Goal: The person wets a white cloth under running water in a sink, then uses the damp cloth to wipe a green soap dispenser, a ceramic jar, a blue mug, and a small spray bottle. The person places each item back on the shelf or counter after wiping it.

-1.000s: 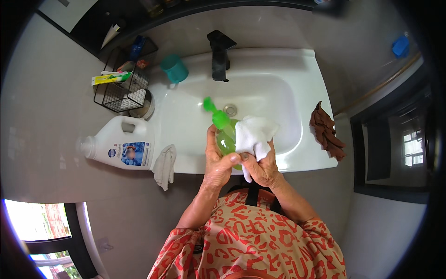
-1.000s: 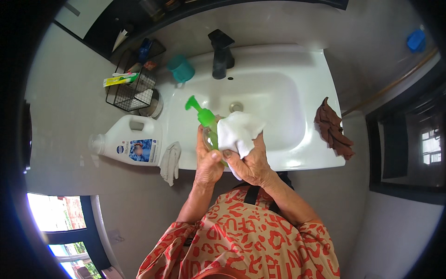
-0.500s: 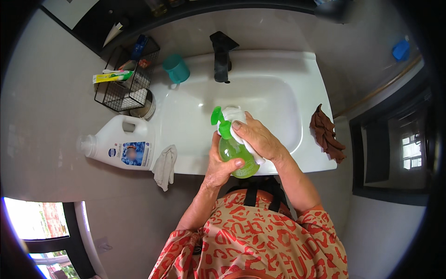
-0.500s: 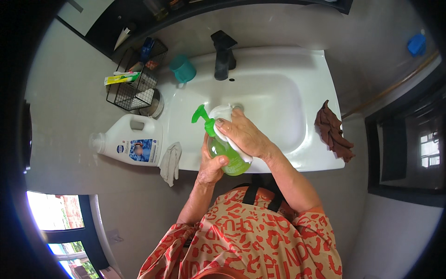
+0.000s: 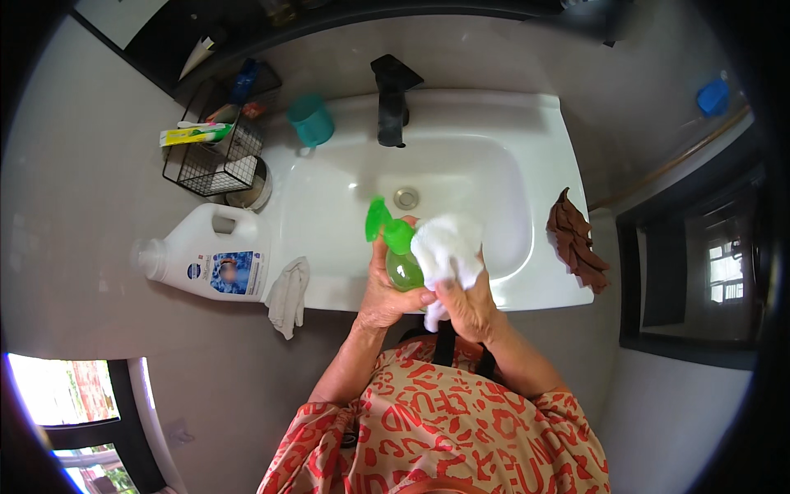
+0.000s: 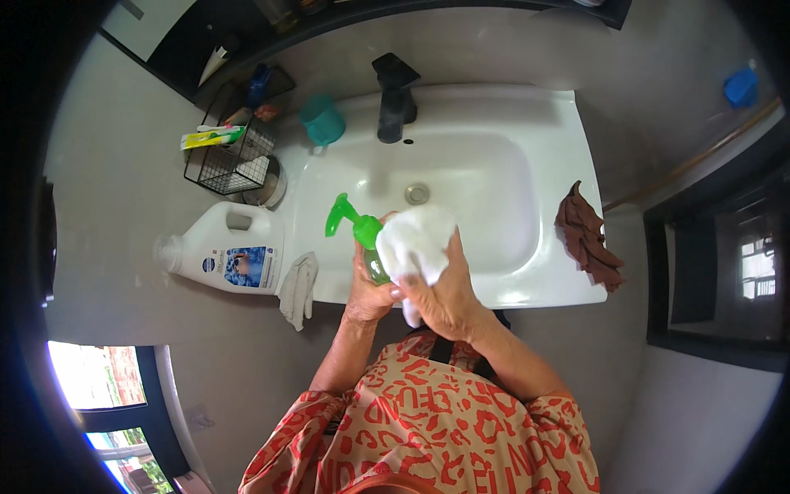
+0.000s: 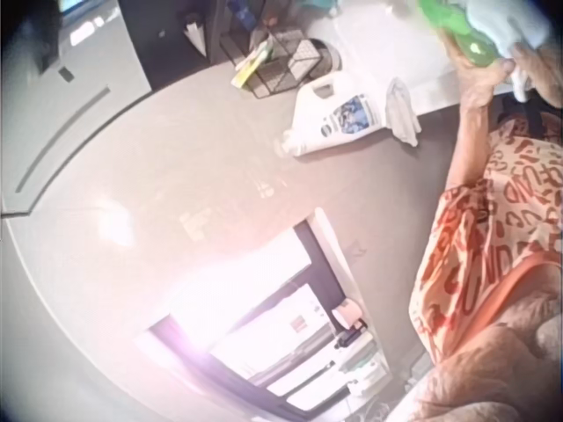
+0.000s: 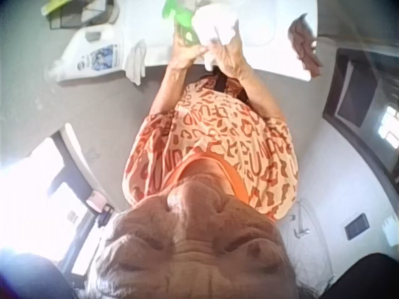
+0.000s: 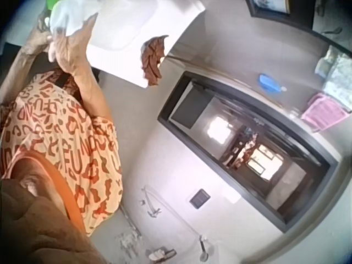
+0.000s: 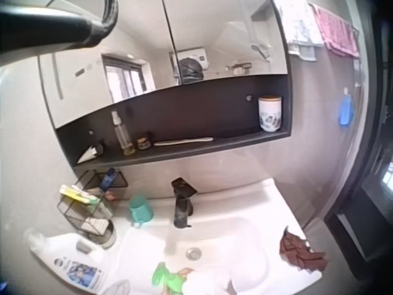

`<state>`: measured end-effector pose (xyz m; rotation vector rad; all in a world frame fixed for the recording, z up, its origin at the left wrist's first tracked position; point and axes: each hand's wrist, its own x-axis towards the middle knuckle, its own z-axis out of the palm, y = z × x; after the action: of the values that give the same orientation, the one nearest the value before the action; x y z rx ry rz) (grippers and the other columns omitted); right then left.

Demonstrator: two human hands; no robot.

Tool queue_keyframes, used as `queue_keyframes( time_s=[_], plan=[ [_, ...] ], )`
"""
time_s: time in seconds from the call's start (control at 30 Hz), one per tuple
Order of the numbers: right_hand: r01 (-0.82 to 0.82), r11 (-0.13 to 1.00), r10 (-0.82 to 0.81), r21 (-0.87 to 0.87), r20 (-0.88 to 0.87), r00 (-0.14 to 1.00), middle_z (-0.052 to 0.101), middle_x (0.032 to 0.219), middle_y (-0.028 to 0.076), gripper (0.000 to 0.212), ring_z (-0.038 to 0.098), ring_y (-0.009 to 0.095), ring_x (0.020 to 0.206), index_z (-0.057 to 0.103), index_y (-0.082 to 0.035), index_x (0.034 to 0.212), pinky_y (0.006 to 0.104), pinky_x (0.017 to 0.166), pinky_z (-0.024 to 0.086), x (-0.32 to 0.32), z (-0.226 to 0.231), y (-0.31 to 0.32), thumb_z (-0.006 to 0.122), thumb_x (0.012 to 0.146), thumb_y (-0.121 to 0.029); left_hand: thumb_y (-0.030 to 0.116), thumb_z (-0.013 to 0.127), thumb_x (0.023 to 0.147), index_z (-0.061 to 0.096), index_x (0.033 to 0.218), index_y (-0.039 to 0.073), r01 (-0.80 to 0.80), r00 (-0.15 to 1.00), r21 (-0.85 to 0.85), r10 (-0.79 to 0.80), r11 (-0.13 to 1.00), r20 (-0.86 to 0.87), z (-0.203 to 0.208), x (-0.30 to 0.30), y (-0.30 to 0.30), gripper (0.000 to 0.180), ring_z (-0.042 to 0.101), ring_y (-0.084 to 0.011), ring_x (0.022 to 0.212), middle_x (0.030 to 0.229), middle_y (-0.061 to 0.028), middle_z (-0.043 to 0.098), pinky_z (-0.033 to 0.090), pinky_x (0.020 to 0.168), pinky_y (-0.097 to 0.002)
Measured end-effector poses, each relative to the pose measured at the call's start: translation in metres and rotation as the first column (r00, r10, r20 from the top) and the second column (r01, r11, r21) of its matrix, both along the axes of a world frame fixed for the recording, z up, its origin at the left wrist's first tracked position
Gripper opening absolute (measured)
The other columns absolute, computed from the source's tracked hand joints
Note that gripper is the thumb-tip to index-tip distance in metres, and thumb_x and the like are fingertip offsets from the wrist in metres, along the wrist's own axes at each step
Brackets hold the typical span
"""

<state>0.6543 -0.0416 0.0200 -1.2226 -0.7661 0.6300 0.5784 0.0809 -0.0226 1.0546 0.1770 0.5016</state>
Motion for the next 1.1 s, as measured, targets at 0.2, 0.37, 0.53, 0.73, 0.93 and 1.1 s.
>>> queue_keyframes(
  time_s=[0.2, 0.37, 0.53, 0.73, 0.93, 1.1],
  plan=[
    [-0.037, 0.998, 0.041, -0.058, 0.07, 0.997, 0.049, 0.111, 0.017, 0.05, 0.047, 0.03, 0.104, 0.046, 0.001, 0.12, 0.038, 0.095, 0.033, 0.025, 0.004, 0.016, 0.04, 0.095, -0.041, 0.009, 0.085, 0.054, 0.032, 0.137, 0.014, 0.005, 1.0, -0.106, -0.005, 0.994, -0.004, 0.011, 0.002, -0.006, 0.098, 0.046, -0.0209, 0.117, 0.125, -0.0044, 0.047, 0.041, 0.098, -0.0372],
    [0.021, 0.991, -0.033, -0.13, -0.091, 0.995, 0.052, 0.104, 0.013, 0.051, 0.049, 0.023, 0.097, 0.046, 0.001, 0.12, 0.033, 0.087, 0.038, 0.017, 0.001, 0.019, 0.041, 0.094, -0.043, 0.013, 0.083, 0.057, 0.037, 0.131, 0.012, -0.129, 0.989, -0.12, 0.136, 0.984, 0.058, 0.011, 0.011, -0.004, 0.087, 0.05, -0.0198, 0.109, 0.116, -0.0026, 0.048, 0.046, 0.091, -0.0345],
    [0.089, 0.994, -0.021, 0.071, -0.657, 0.754, 0.056, 0.1, 0.007, 0.043, 0.054, 0.013, 0.087, 0.051, -0.002, 0.11, 0.0267, 0.073, 0.043, -0.002, -0.029, 0.018, 0.041, 0.096, -0.041, 0.016, 0.081, 0.059, 0.039, 0.127, 0.009, -0.218, 0.971, -0.131, 0.228, 0.967, 0.074, 0.023, 0.016, -0.001, 0.081, 0.052, -0.0186, 0.104, 0.113, -0.0057, 0.048, 0.048, 0.087, -0.032],
    [0.132, 0.988, -0.019, 0.083, -0.774, 0.633, 0.061, 0.085, 0.006, 0.039, 0.056, 0.011, 0.069, 0.057, -0.001, 0.099, 0.0243, 0.055, 0.045, 0.004, -0.027, 0.013, 0.042, 0.096, -0.037, 0.019, 0.08, 0.06, 0.038, 0.128, 0.006, -0.38, 0.922, 0.196, 0.386, 0.904, 0.003, 0.004, 0.023, -0.01, 0.081, 0.052, -0.0193, 0.104, 0.115, -0.0068, 0.048, 0.048, 0.088, -0.0334],
    [0.139, 0.971, -0.199, -0.194, -0.342, 0.918, 0.055, 0.063, 0.002, 0.028, 0.051, 0.008, 0.055, 0.06, 0.001, 0.087, 0.0235, 0.052, 0.043, 0.023, -0.033, -0.015, 0.052, 0.093, -0.025, 0.031, 0.078, 0.064, 0.035, 0.132, 0.005, -0.323, 0.946, -0.012, 0.323, 0.946, -0.009, 0.006, 0.038, -0.012, 0.084, 0.051, -0.0209, 0.108, 0.118, -0.0077, 0.047, 0.046, 0.091, -0.0356],
    [0.34, 0.94, -0.334, -0.024, 0.132, 0.933, 0.058, 0.074, 0.005, 0.013, 0.056, 0.013, 0.065, 0.061, 0.004, 0.089, 0.0256, 0.06, 0.046, 0.055, 0.003, -0.044, 0.063, 0.084, -0.007, 0.033, 0.076, 0.062, 0.033, 0.133, 0.005, -0.246, 0.968, -0.12, 0.25, 0.962, 0.024, 0.018, 0.057, -0.034, 0.089, 0.048, -0.0226, 0.113, 0.12, -0.0092, 0.047, 0.044, 0.095, -0.0368]
  ],
)
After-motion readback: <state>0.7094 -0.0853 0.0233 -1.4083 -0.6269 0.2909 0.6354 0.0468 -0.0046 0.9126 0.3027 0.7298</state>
